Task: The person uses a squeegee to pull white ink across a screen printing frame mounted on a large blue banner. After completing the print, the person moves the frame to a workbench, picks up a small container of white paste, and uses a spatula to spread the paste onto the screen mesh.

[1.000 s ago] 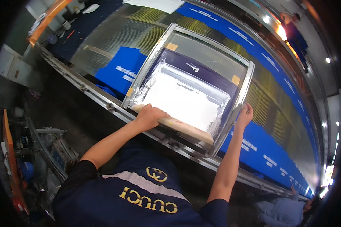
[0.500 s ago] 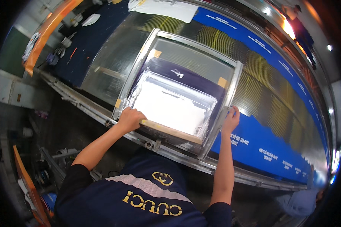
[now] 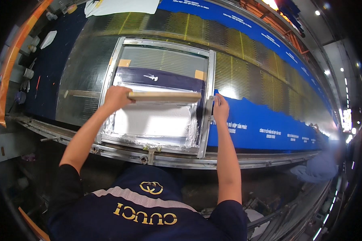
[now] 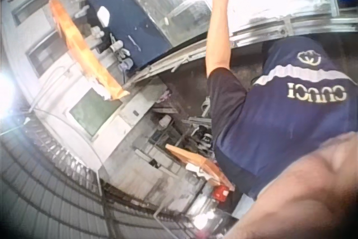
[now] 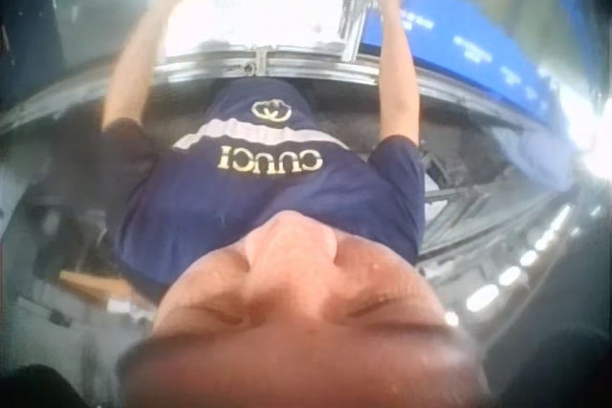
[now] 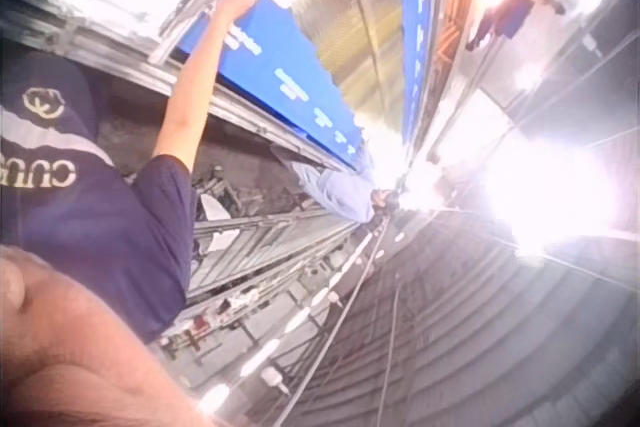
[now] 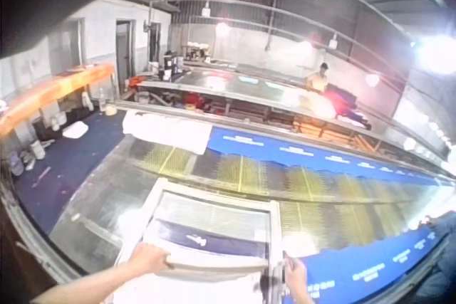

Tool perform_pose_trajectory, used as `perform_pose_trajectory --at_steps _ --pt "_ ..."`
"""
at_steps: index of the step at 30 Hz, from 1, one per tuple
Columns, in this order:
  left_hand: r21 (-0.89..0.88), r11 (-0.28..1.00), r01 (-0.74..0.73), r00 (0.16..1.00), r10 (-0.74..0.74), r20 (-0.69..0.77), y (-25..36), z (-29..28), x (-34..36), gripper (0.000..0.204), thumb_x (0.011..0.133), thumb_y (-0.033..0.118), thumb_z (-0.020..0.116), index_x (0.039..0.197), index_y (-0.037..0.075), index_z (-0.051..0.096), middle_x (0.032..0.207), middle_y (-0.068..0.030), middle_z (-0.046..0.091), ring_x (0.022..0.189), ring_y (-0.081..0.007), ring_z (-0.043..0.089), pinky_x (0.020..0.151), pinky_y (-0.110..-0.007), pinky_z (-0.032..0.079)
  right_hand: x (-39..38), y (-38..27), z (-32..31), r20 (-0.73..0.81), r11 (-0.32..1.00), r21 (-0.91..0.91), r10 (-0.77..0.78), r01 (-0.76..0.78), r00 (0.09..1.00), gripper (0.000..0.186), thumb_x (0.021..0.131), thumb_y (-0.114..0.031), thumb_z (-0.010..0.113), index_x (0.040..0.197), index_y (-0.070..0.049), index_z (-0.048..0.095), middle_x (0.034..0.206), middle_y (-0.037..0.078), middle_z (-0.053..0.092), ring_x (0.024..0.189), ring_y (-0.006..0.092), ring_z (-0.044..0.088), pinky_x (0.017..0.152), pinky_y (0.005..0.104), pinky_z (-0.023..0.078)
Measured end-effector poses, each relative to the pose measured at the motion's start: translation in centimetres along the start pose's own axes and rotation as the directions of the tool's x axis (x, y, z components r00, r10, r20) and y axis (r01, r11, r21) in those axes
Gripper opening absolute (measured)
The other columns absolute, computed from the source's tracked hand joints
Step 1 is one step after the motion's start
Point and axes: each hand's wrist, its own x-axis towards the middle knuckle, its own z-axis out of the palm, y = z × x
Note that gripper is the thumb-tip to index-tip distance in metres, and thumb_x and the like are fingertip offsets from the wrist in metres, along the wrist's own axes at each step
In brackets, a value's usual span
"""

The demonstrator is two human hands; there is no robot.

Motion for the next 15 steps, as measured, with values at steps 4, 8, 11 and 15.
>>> perform_pose_trajectory --at_steps 4,8,11,15 --pt "0.008 0.999 -0.042 0.997 0.041 0.070 -1.2 -2.8 5.5 0.041 0.060 0.038 0.085 0.093 0.015 0.074 0.079 -0.0090 0.070 0.079 -0.0285 0.067 0.072 -0.039 0.053 1.3 -9.7 -2.5 0.065 0.849 -0.107 -0.514 0.518 0.855 0.045 0.080 -0.035 0.074 0.117 -0.009 0.066 0.113 0.017 0.065 0.103 0.0296 0.061 0.093 0.0392 0.046" --pt "-0.027 0.999 -0.045 0.982 0.050 0.182 0.1 -3.5 7.3 0.043 0.060 0.037 0.085 0.095 0.015 0.074 0.081 -0.0090 0.071 0.081 -0.0269 0.068 0.073 -0.038 0.053 4.1 -14.1 -1.3 0.583 0.920 -0.178 -0.188 0.350 0.790 0.056 0.065 -0.037 0.084 0.110 -0.008 0.070 0.105 0.016 0.068 0.099 0.0302 0.064 0.088 0.0395 0.050" --pt "-0.001 0.997 -0.077 0.996 0.077 0.049 0.6 -2.0 6.5 0.036 0.062 0.036 0.082 0.088 0.014 0.074 0.077 -0.0100 0.070 0.078 -0.0283 0.068 0.070 -0.039 0.053 4.2 -10.9 1.5 0.552 0.882 -0.248 -0.211 0.401 0.807 0.052 0.060 -0.033 0.086 0.099 -0.002 0.072 0.084 0.018 0.069 0.079 0.0315 0.066 0.076 0.0391 0.053" --pt "0.117 0.993 -0.030 0.995 0.018 0.101 1.3 -0.3 3.3 0.036 0.064 0.039 0.083 0.091 0.017 0.075 0.079 -0.0074 0.071 0.077 -0.0266 0.067 0.072 -0.039 0.053 -0.5 -10.5 0.6 0.568 0.854 -0.343 -0.143 0.392 0.810 0.050 0.061 -0.039 0.086 0.094 -0.004 0.074 0.089 0.015 0.070 0.085 0.0318 0.067 0.078 0.0398 0.053"
